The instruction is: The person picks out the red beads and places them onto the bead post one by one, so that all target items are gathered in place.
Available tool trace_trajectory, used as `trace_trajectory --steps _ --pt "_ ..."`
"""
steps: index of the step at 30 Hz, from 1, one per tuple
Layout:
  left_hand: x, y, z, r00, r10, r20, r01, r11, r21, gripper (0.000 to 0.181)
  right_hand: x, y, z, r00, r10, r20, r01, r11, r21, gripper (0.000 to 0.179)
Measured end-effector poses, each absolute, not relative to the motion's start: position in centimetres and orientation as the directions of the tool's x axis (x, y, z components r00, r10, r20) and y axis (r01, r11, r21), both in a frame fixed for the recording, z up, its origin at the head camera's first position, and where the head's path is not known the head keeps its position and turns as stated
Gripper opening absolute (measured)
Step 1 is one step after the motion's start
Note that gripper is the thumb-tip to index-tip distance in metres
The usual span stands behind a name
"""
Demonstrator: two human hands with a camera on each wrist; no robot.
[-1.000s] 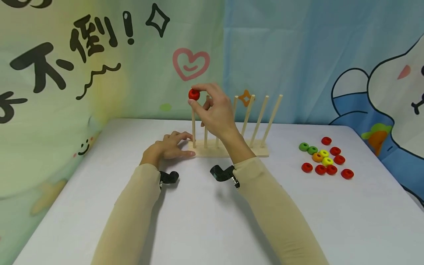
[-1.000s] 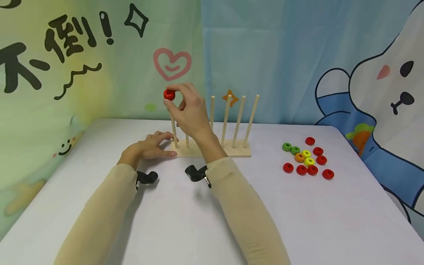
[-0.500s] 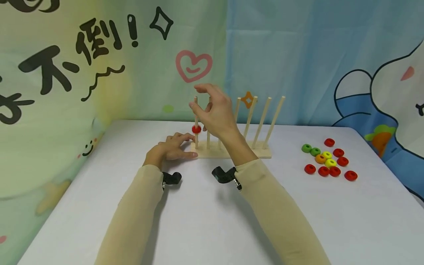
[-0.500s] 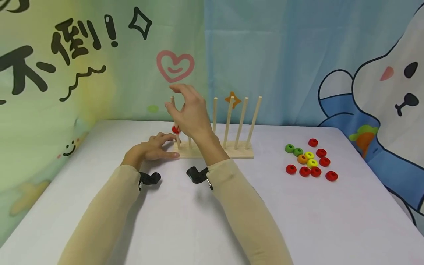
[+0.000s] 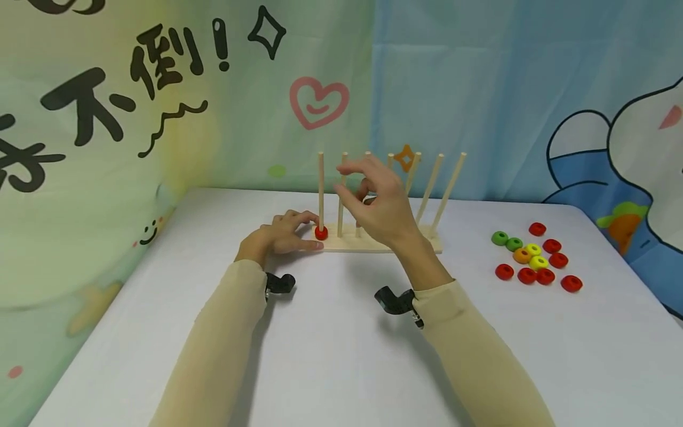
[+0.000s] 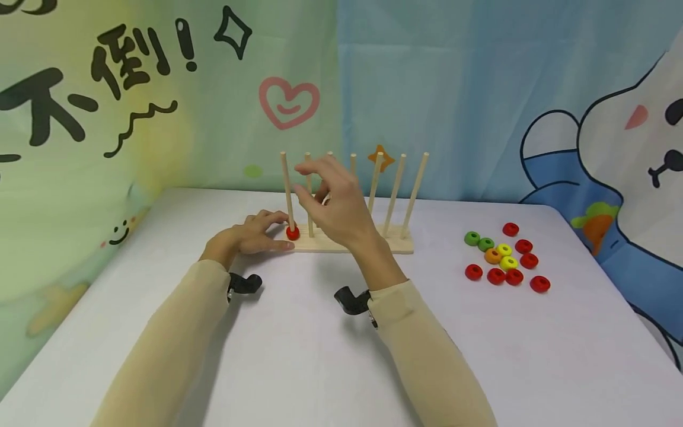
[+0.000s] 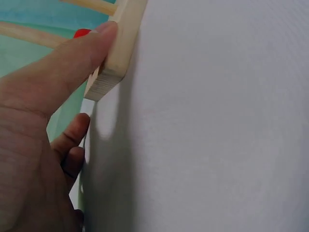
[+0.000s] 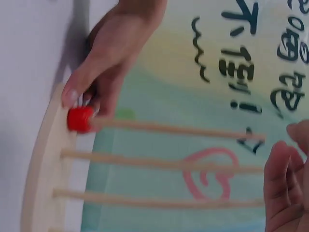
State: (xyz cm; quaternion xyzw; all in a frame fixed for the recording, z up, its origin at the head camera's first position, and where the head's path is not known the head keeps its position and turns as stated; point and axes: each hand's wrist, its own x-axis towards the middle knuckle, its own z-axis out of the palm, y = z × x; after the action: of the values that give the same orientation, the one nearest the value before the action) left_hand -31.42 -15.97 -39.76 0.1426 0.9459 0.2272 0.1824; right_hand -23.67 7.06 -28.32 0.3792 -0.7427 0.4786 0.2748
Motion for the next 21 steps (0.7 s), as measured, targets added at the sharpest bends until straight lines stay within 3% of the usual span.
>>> trace_trajectory --steps 13,21 --pt "-31.9 -15.8 -39.9 -0.887 0.359 -0.29 0.183 0.85 0.493 0.055 -22.7 12.5 -30.9 -0.606 -0.308 0.733 -0.794 0.284 -0.537 0.027" --pt "-31.6 -15.8 -40.0 -0.888 0.365 -0.28 0.187 0.843 0.505 0.057 -22.5 15.8 -31.8 -0.593 -0.343 0.729 -0.795 0.393 -0.462 0.027"
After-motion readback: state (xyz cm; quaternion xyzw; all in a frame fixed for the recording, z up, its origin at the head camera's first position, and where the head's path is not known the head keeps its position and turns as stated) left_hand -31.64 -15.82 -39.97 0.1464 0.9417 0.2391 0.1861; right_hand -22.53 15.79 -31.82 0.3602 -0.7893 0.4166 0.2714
